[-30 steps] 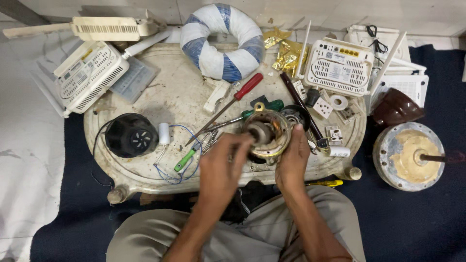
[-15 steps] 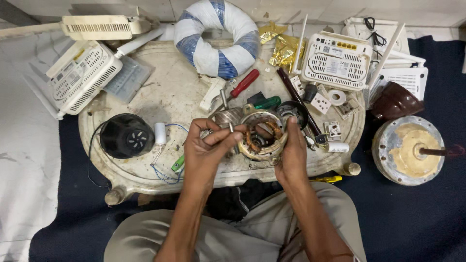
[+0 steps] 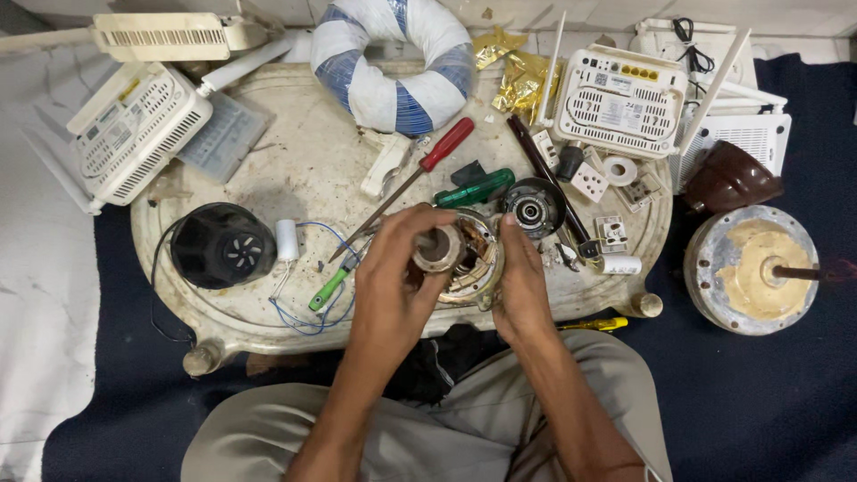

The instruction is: The person sits on the floor and disassembles a small electric motor, removing the outer casing and rotor. They wipe the interior of the casing with a cloth, then reassemble the motor components and place them on the table.

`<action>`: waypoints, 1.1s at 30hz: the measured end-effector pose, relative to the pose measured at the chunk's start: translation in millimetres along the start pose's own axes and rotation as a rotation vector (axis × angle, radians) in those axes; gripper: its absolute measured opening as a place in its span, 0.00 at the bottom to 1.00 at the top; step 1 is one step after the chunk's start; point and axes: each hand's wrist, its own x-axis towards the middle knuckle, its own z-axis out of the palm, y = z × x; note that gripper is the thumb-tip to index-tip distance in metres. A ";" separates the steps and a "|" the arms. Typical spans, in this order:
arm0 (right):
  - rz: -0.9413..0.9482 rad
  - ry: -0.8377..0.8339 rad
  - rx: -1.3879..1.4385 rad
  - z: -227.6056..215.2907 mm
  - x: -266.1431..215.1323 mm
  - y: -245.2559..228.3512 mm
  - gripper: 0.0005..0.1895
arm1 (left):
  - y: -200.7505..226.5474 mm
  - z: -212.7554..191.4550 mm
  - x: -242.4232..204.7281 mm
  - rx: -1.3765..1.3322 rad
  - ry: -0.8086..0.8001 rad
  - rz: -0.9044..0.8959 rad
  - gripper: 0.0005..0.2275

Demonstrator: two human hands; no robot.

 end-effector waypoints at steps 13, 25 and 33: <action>0.014 -0.006 0.019 -1.5 -2.8 0.0 0.18 | 7.4 -9.7 11.9 -0.004 -0.262 0.058 0.24; 0.015 0.018 -0.002 2.9 -1.5 -3.1 0.20 | 13.3 -14.1 11.8 0.148 -0.189 0.085 0.07; -0.148 0.009 0.014 -7.4 1.7 3.7 0.19 | 17.6 1.3 5.9 0.392 -0.116 0.229 0.08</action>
